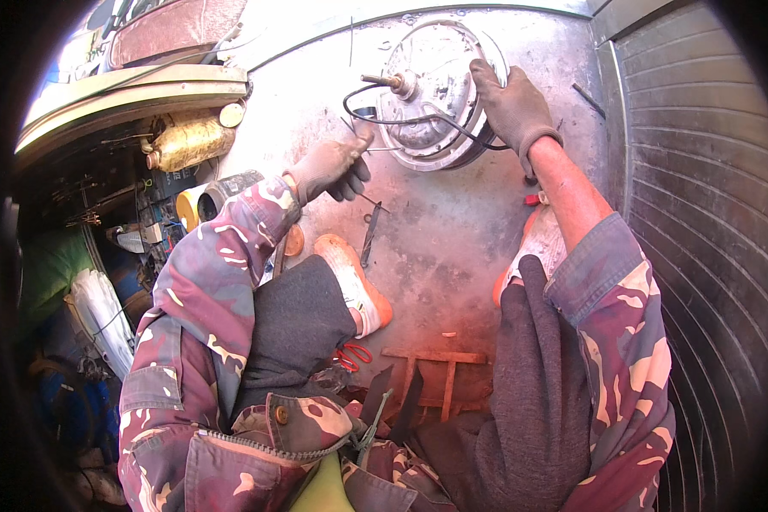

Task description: The person sits on the floor and uses a screwdriver to adjust components on a circular motor. They repeatedly tighten or loosen screws and manipulate wires attached to the motor throughout the clip.

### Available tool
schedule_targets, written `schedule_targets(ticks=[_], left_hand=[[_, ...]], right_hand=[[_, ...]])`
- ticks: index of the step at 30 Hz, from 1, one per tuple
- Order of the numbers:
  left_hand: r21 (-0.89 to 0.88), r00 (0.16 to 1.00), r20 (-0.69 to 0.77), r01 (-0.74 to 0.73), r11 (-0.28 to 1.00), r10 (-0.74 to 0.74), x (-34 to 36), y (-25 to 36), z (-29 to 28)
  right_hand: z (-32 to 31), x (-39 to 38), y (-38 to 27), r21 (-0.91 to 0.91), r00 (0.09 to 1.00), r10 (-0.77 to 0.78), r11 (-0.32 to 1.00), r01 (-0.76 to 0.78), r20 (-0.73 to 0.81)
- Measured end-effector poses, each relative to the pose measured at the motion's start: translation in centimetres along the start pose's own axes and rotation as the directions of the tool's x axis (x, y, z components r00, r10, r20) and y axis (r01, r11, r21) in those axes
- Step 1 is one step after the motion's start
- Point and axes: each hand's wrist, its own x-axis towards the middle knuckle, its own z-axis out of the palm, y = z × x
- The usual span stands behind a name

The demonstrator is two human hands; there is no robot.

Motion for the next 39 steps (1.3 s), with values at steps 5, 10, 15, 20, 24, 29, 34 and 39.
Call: schedule_targets(ticks=[5, 10, 15, 20, 24, 29, 34, 39], left_hand=[[0.125, 0.969, -0.033, -0.24, 0.963, 0.246, -0.4, 0.9, 0.5], [0.879, 0.572, 0.077, -0.426, 0.215, 0.816, -0.2, 0.5, 1.2], [0.321, 0.881, -0.163, -0.377, 0.869, 0.443, -0.2, 0.3, 0.8], [-0.272, 0.978, 0.186, -0.038, 0.962, 0.091, -0.4, 0.2, 0.3], [0.157, 0.938, 0.01, -0.345, 0.926, 0.348, 0.0, -0.4, 1.0], [0.742, 0.712, -0.12, -0.399, 0.539, 0.692, 0.0, -0.9, 1.3], [-0.056, 0.999, -0.037, -0.016, 0.998, 0.014, -0.6, 0.6, 0.3], [-0.181, 0.999, 0.042, 0.009, 0.983, -0.002, -0.7, 1.3, 0.0]], right_hand=[[0.1, 0.2, 0.4, 0.001, 1.0, -0.015, 1.0, 0.015, 0.007], [0.3, 0.3, 0.3, 0.01, 1.0, -0.015, 1.0, 0.015, 0.003], [-0.1, 0.1, 0.2, 0.046, 0.999, 0.01, 0.999, -0.011, 0.034], [-0.2, -0.1, -0.2, 0.031, 1.0, 0.002, 1.0, -0.003, 0.025], [-0.2, -0.2, -0.3, 0.039, 1.0, -0.006, 0.999, 0.005, 0.022], [-0.3, 0.0, -0.2, 0.024, 1.0, -0.006, 1.0, 0.006, 0.016], [-0.1, 0.2, 0.0, 0.017, 1.0, -0.001, 1.0, 0.001, 0.008], [0.0, 0.2, 0.1, 0.0, 1.0, -0.009, 1.0, 0.009, 0.001]])
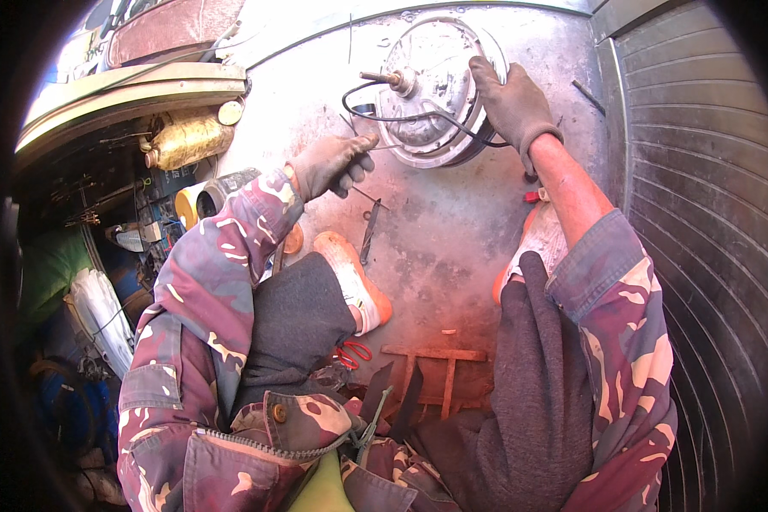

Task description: The person sits on the floor and uses a screwdriver to adjust components on a circular motor. They repeatedly tighten or loosen screws and manipulate wires attached to the motor throughout the clip.

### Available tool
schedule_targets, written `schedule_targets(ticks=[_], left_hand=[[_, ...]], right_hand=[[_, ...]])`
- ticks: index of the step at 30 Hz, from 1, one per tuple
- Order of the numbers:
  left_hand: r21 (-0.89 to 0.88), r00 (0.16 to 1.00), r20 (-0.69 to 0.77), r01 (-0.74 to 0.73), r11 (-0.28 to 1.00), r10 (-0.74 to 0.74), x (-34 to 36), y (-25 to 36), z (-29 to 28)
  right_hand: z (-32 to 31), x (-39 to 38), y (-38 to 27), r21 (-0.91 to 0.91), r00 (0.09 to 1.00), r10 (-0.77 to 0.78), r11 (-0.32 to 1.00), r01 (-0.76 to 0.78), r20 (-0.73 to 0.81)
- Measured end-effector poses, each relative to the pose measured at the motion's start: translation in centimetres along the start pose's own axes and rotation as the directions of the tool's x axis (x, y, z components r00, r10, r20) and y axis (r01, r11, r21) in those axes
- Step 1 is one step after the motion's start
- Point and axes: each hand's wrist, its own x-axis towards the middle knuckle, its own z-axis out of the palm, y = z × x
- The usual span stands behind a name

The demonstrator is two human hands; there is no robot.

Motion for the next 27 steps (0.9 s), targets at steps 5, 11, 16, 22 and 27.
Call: schedule_targets(ticks=[5, 11, 16, 22, 27], left_hand=[[0.891, 0.462, 0.159, -0.448, 0.075, 0.872, 0.1, -0.3, 1.1], [0.476, 0.902, -0.122, -0.314, 0.822, 0.415, -0.6, 0.2, 1.1], [-0.101, 0.986, 0.164, -0.003, 0.995, 0.02, 0.0, -0.2, 0.3], [0.926, 0.715, 0.11, -0.327, 0.191, 0.69, 0.7, -1.9, 0.5], [0.783, 0.789, -0.102, -0.312, 0.538, 0.605, 0.0, -1.0, 0.2]], right_hand=[[-0.1, -0.2, 0.0, 0.024, 1.0, 0.011, 1.0, -0.011, 0.027], [0.0, -0.1, 0.1, 0.043, 1.0, -0.004, 0.999, 0.003, 0.015], [-0.1, -0.2, -0.1, 0.019, 1.0, 0.002, 1.0, -0.002, 0.017], [-0.1, -0.2, -0.1, 0.029, 1.0, -0.027, 0.999, 0.027, -0.005], [0.2, 0.1, 0.2, 0.053, 1.0, -0.02, 0.998, 0.02, -0.005]])
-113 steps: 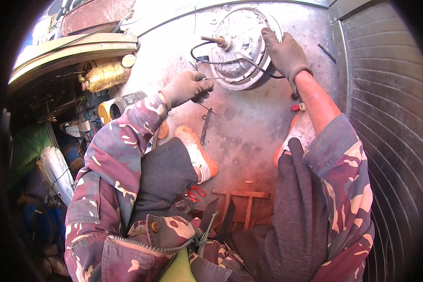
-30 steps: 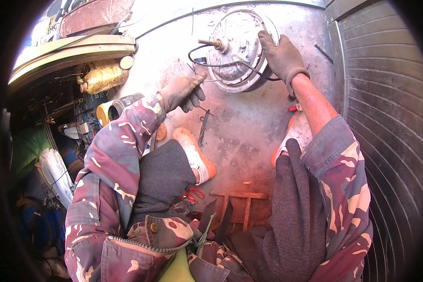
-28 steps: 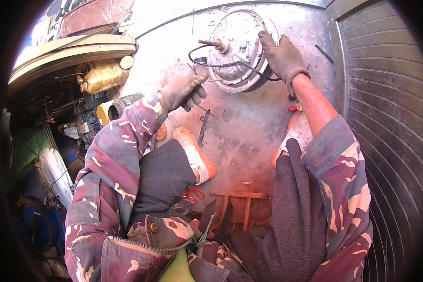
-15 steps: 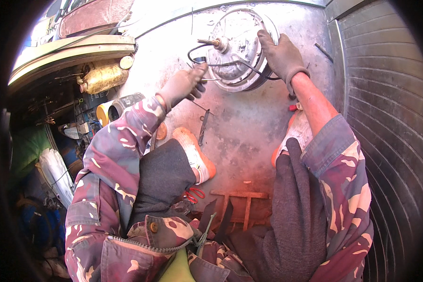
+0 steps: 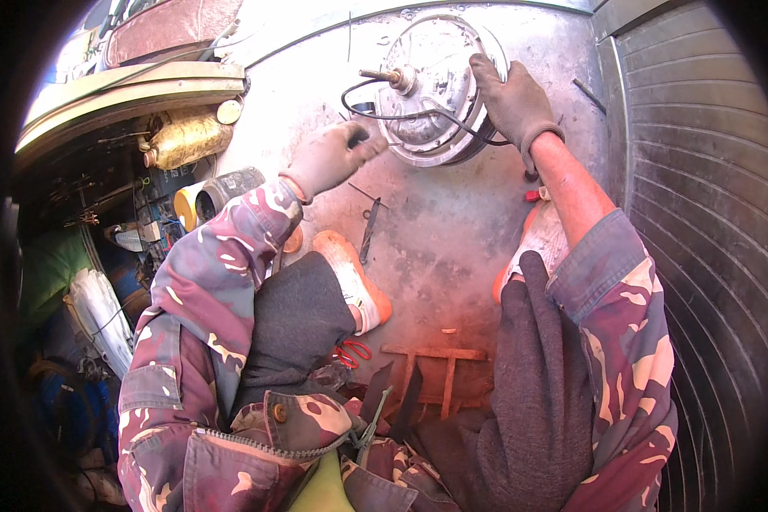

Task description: The person sits on the floor and uses a screwdriver to adjust components on a circular motor. They repeatedly tighten or loosen screws and manipulate wires attached to the motor throughout the clip.

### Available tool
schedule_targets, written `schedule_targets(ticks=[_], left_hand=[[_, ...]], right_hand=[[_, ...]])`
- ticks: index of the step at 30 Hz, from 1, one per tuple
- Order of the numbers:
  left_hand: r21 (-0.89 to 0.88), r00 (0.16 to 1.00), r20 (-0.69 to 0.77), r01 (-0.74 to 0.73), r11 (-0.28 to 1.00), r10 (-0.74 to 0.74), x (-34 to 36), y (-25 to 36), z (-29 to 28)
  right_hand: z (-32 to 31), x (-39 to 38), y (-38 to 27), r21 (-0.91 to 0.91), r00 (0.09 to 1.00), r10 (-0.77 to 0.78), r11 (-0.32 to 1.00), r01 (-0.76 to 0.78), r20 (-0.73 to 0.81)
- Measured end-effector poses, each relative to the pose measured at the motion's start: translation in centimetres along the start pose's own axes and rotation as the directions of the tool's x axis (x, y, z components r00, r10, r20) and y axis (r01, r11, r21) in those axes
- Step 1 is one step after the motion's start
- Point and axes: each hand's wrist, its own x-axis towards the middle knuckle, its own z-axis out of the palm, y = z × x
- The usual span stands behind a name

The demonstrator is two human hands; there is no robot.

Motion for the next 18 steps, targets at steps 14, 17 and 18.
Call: schedule_targets(ticks=[14, 17, 18], left_hand=[[0.299, 0.881, -0.064, -0.432, 0.851, 0.469, 0.3, 0.5, 0.0], [-0.03, 0.996, -0.02, -0.092, 0.995, 0.091, 0.6, 1.1, -0.4], [-0.178, 0.996, 0.052, 0.08, 0.981, -0.071, 0.7, 1.3, -0.5]], right_hand=[[-0.1, -0.1, -0.2, -0.023, 1.0, 0.009, 1.0, -0.009, 0.007], [-0.2, -0.2, -0.2, -0.043, 1.0, 0.007, 0.999, -0.007, -0.003], [-0.2, -0.3, -0.2, -0.047, 1.0, 0.002, 0.999, -0.002, -0.006]])
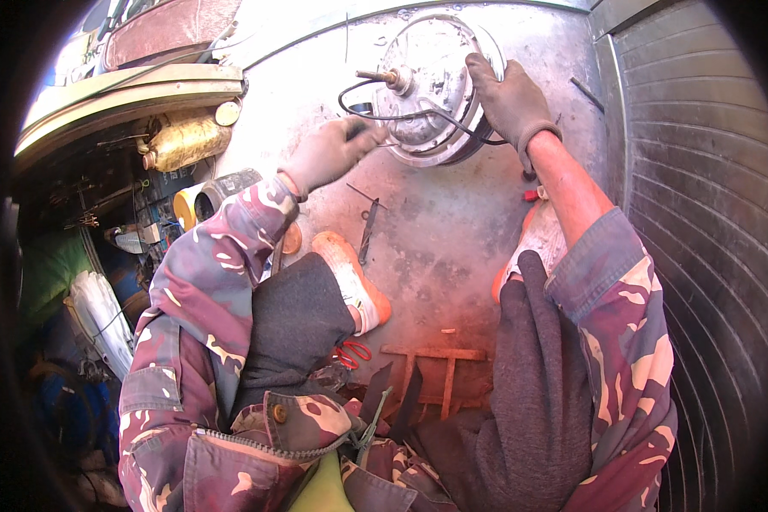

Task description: The person sits on the floor and uses a screwdriver to adjust components on a circular motor. They repeatedly tighten or loosen screws and manipulate wires attached to the motor throughout the clip.

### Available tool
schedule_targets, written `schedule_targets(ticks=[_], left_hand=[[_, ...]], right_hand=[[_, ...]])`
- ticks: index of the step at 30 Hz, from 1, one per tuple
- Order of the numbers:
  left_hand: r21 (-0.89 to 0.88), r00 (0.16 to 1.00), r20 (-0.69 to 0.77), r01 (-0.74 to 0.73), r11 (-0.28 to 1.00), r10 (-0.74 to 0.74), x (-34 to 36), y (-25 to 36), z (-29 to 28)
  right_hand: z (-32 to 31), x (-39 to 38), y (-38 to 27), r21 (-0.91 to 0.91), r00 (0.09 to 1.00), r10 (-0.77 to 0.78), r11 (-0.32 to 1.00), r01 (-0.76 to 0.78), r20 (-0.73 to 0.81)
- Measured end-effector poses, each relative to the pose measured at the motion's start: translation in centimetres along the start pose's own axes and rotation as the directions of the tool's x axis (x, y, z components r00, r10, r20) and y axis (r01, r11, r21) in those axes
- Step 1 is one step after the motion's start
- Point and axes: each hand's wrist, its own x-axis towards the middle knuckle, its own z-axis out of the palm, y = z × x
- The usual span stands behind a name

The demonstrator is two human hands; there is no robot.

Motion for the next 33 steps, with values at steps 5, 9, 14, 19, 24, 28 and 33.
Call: schedule_targets(ticks=[5, 9, 14, 19, 24, 28, 33], left_hand=[[-0.46, 0.81, 0.538, 0.513, 0.725, -0.232, 0.2, -0.5, -0.7], [-0.23, 0.99, 0.138, 0.051, 0.972, -0.019, -0.6, -1.5, 0.9], [0.341, 0.973, -0.032, -0.203, 0.918, 0.227, -0.5, -1.8, 0.8], [-0.242, 0.884, 0.292, 0.438, 0.866, -0.365, 0.1, -1.2, -0.5], [-0.269, 0.945, 0.24, 0.286, 0.919, -0.224, 0.1, -1.1, 0.0], [0.244, 0.951, -0.135, -0.238, 0.94, 0.276, -0.2, -1.4, 0.9], [0.417, 0.961, -0.063, -0.219, 0.882, 0.268, -0.6, -1.0, -0.1]], right_hand=[[0.1, 0.0, -0.1, -0.017, 1.0, -0.01, 1.0, 0.01, -0.018], [-0.1, 0.2, 0.1, 0.023, 0.999, 0.007, 1.0, -0.008, 0.036], [0.3, 0.3, 0.2, 0.033, 0.999, -0.029, 0.999, 0.03, -0.032], [0.2, 0.3, 0.4, 0.001, 1.0, -0.003, 1.0, 0.003, -0.009], [0.3, 0.4, 0.3, 0.0, 1.0, 0.005, 1.0, -0.005, -0.004], [0.1, 0.0, 0.1, -0.014, 1.0, -0.004, 1.0, 0.004, 0.003], [-0.1, -0.2, -0.3, 0.078, 1.0, -0.019, 0.997, 0.018, 0.012]])
